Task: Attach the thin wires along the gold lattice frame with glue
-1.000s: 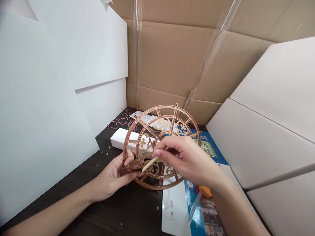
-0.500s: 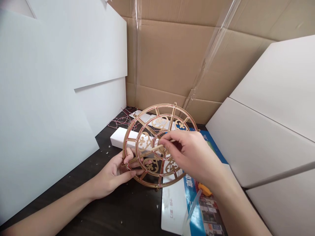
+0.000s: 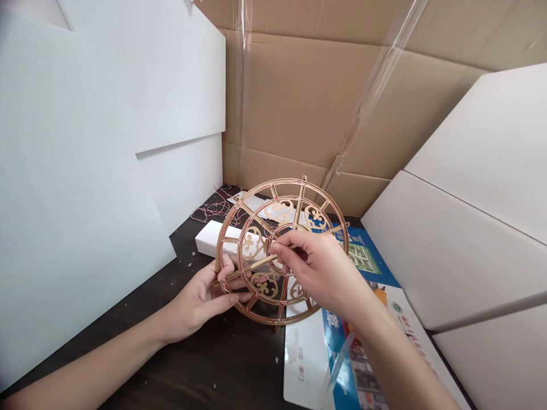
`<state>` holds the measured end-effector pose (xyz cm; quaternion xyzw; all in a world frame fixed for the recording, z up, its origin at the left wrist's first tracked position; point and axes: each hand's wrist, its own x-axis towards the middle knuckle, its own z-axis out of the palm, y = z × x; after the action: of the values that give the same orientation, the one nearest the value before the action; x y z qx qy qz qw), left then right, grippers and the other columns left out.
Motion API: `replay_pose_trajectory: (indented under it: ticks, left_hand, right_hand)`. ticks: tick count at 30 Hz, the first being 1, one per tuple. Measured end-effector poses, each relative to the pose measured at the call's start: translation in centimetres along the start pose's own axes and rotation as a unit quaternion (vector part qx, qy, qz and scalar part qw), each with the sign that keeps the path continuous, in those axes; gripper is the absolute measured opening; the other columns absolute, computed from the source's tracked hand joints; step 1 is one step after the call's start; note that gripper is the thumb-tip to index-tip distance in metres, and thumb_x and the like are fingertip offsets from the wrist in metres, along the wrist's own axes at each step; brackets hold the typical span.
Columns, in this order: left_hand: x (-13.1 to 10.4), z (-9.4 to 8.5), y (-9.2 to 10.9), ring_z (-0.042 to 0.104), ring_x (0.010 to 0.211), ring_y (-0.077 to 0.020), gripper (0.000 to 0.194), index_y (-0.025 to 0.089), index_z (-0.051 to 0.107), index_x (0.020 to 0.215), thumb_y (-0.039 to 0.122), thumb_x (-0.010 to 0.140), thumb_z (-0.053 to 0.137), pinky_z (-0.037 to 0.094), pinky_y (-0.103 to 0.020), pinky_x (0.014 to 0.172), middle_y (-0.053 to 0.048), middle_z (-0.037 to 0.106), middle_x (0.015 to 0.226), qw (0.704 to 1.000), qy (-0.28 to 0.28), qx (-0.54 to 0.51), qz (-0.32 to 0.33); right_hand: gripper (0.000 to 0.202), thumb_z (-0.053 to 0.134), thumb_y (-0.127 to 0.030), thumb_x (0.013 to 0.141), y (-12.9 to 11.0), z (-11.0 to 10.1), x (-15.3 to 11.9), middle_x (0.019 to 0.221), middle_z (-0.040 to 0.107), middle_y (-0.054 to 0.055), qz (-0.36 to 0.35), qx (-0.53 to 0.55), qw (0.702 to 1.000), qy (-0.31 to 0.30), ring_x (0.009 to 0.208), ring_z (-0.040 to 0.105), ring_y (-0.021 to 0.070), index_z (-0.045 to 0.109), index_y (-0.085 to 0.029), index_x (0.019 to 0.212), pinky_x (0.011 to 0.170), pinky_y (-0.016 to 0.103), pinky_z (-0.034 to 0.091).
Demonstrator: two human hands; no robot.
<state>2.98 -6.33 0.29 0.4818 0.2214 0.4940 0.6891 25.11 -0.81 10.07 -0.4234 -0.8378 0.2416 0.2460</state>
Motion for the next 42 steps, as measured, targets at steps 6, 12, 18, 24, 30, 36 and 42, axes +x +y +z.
replay_pose_trajectory:
  ticks: [6,12,18,24,30,36,42]
  left_hand:
    - [0.2,0.0,0.0,0.066,0.117,-0.0154,0.037,0.024,0.037,0.084,0.023,0.093,0.073,0.051,-0.043,0.110,0.004,0.059,0.100,1.000,-0.002,-0.003,0.003]
    - [0.1,-0.1,-0.1,0.065,0.123,-0.0163,0.037,0.024,0.036,0.084,0.019,0.094,0.072,0.050,-0.041,0.110,0.003,0.063,0.106,1.000,-0.012,-0.015,0.004]
    - [0.2,0.0,0.1,0.068,0.118,-0.0144,0.037,0.024,0.037,0.083,0.020,0.093,0.072,0.051,-0.039,0.108,0.002,0.064,0.103,1.000,-0.006,-0.011,0.003]
    - [0.2,0.2,0.3,0.068,0.114,-0.0134,0.038,0.024,0.037,0.082,0.018,0.093,0.073,0.053,-0.037,0.107,0.005,0.059,0.095,1.000,0.003,-0.009,0.000]
    - [0.0,0.0,0.0,0.064,0.126,-0.0191,0.035,0.024,0.037,0.085,0.017,0.095,0.070,0.049,-0.045,0.113,0.002,0.062,0.106,1.000,-0.011,-0.024,-0.001]
    - [0.1,0.0,0.1,0.064,0.125,-0.0189,0.034,0.024,0.037,0.086,0.020,0.095,0.070,0.049,-0.044,0.112,0.002,0.059,0.106,1.000,-0.014,-0.014,-0.005]
    - [0.1,0.1,0.0,0.066,0.112,-0.0136,0.037,0.024,0.037,0.085,0.023,0.094,0.072,0.051,-0.039,0.107,0.005,0.055,0.097,1.000,-0.007,0.009,-0.009]
  right_hand:
    - [0.030,0.058,-0.043,0.100,-0.1,-1.4,-0.6,0.065,0.064,-0.001,-0.066,0.122,0.990,-0.036,0.055,0.054,0.0094,0.070,-0.021,0.085,0.048,0.022,0.042]
    - [0.020,0.065,-0.035,0.098,-0.1,-2.5,-1.1,0.064,0.066,-0.001,-0.107,0.178,0.973,0.102,0.052,0.056,0.0077,0.073,-0.022,0.084,0.045,0.017,0.044]
    - [0.019,0.066,-0.035,0.097,0.1,-2.2,-0.8,0.061,0.066,-0.002,-0.087,0.075,0.975,0.192,0.050,0.056,0.0079,0.073,-0.023,0.085,0.044,0.018,0.044]
    - [0.009,0.065,-0.021,0.096,0.0,-0.4,-0.2,0.082,0.077,-0.001,-0.183,-0.171,0.947,0.203,0.069,0.069,0.0095,0.072,-0.020,0.089,0.065,0.022,0.052]
    - [0.009,0.062,-0.015,0.097,-0.3,0.8,-0.4,0.082,0.075,0.001,-0.255,-0.258,0.902,0.235,0.070,0.070,0.0114,0.068,-0.017,0.091,0.065,0.023,0.052]
    - [0.010,0.060,-0.016,0.099,-0.2,0.6,-0.3,0.083,0.074,0.001,-0.236,-0.245,0.920,0.193,0.071,0.068,0.0116,0.067,-0.018,0.091,0.066,0.024,0.051]
    - [0.013,0.060,-0.017,0.097,-0.3,-0.3,-0.2,0.080,0.076,-0.004,-0.170,-0.159,0.960,0.158,0.065,0.067,0.0087,0.069,-0.022,0.089,0.061,0.021,0.049]
